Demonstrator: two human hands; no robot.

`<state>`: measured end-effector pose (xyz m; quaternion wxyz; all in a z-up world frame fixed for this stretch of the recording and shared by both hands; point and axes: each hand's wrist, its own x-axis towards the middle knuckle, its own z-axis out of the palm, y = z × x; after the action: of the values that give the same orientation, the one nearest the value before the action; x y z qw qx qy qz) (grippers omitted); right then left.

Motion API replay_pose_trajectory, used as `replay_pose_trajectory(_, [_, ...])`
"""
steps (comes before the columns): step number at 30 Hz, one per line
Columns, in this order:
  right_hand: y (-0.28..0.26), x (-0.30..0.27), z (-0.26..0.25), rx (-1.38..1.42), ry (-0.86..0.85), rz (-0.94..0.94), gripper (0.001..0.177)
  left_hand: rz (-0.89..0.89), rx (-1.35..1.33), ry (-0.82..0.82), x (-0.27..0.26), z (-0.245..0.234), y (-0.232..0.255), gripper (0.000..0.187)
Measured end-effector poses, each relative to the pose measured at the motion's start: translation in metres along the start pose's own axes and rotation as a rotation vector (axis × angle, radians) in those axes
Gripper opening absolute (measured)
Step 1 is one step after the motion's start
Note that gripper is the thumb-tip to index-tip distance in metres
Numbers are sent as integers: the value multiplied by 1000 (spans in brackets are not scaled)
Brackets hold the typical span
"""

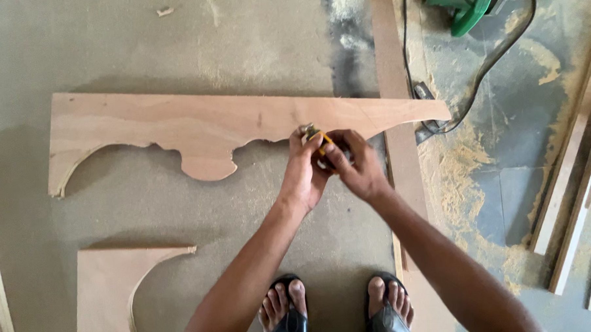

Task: The person measures and marks pieces of shaped wood using a tape measure and pencil, then cuts along the marked lines using a circular saw while holding the wood steady by hand.

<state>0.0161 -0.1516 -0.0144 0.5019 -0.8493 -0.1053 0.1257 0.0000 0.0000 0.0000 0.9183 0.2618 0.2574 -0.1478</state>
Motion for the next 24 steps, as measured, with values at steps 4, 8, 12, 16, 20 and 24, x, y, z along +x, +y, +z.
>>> replay_pose_trajectory(4, [-44,5,-6,42,-17,58,45,92,1,-65,4,6,-1,39])
replay_pose_trajectory(8, [-53,10,-6,151,-11,14,39,93,42,23,4,2,7,27])
replay_pose_trajectory(12, [-39,18,-20,-125,-177,272,40,252,246,259,8,-15,23,25])
replay_pose_trajectory(16, [-16,12,-47,-349,-212,294,52,348,143,328,-4,-35,57,20])
replay_pose_trajectory(20, [15,8,-81,-455,-232,218,54,483,183,509,-14,-66,104,21])
replay_pose_trajectory(24, [35,2,-112,-608,-178,321,35,641,257,516,-1,-140,157,21])
